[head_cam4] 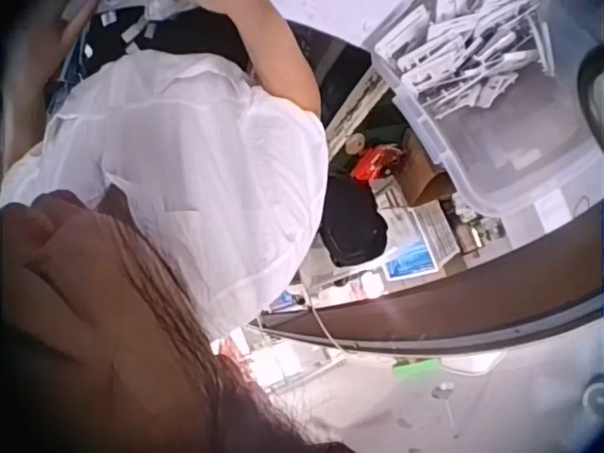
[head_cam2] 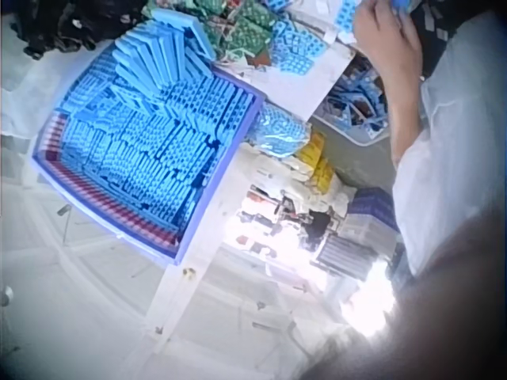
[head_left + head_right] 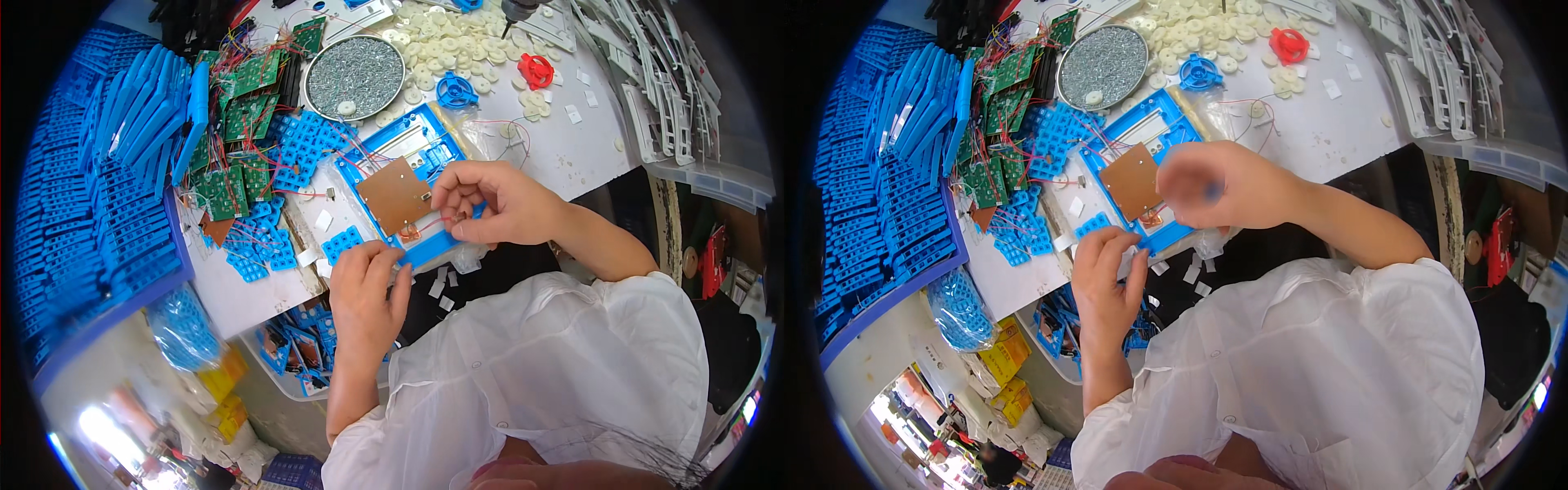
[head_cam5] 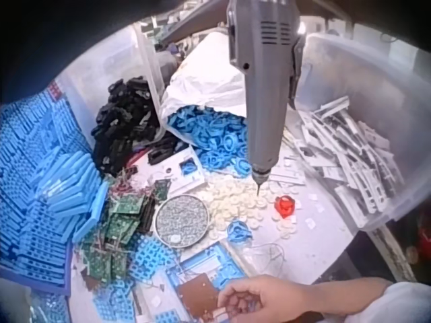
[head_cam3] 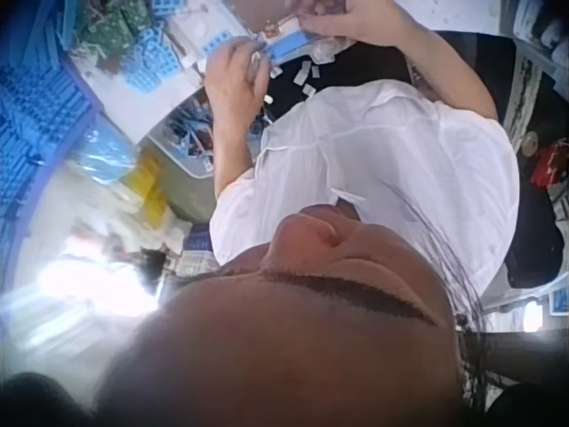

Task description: Assembling electronic components into a blue plastic casing using a power screwdriver.

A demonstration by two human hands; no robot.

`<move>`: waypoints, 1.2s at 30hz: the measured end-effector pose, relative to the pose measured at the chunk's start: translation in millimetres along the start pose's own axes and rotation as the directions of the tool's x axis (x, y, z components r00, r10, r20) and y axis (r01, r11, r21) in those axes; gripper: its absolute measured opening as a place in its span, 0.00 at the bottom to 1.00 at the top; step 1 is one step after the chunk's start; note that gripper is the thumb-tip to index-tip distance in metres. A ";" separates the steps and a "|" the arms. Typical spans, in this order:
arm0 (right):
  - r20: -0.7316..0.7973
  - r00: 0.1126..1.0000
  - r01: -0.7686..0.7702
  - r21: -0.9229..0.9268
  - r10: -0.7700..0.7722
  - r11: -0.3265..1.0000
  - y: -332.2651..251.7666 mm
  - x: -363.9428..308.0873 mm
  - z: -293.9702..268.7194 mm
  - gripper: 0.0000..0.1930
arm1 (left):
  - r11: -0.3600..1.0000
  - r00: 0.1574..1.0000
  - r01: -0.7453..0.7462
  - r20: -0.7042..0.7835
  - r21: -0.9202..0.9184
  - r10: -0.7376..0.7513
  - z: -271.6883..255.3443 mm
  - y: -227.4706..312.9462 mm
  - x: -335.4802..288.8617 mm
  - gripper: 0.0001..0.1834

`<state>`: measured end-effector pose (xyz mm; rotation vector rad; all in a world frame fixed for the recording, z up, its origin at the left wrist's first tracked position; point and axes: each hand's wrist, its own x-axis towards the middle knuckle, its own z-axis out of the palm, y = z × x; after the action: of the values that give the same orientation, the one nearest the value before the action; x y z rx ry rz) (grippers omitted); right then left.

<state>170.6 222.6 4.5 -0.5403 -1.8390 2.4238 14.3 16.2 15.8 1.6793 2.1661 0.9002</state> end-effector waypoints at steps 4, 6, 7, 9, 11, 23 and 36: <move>-0.056 0.996 -0.074 -0.217 0.063 0.973 -13.7 -6.3 -6.6 0.07 | 0.999 0.999 -0.037 -0.018 0.012 0.037 9.8 -1.4 5.7 0.15; -0.085 0.992 0.042 -0.445 -0.089 0.895 -10.6 -9.7 -12.3 0.05 | 0.996 0.995 -0.081 -0.048 0.024 0.082 14.6 2.2 13.2 0.16; -0.077 0.977 0.118 -0.586 -0.201 0.802 -8.7 -11.7 -15.9 0.05 | 0.994 0.993 -0.100 -0.065 0.031 0.102 16.3 3.6 15.6 0.17; -0.021 0.946 0.205 -0.737 -0.325 0.644 -5.2 -13.7 -20.0 0.06 | 0.994 0.994 -0.109 -0.012 0.033 0.109 20.1 0.1 16.1 0.18; 0.041 0.933 0.252 -0.783 -0.356 0.569 -2.8 -15.3 -23.1 0.08 | 0.994 0.994 -0.111 0.013 0.024 0.110 23.8 -4.9 16.4 0.18; 0.193 0.899 0.326 -0.894 -0.394 0.306 0.8 -33.0 -22.2 0.09 | 0.994 0.994 -0.112 -0.001 -0.018 0.112 26.0 -11.9 13.2 0.22; 0.284 0.864 0.397 -0.892 -0.415 0.215 7.9 -35.0 -24.0 0.10 | 0.998 0.996 -0.066 0.057 -0.023 0.067 24.9 -14.1 13.0 0.18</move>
<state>211.9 233.7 0.1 -0.0063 -2.7775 0.7672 13.0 34.2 -9.9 1.7546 2.0678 0.8771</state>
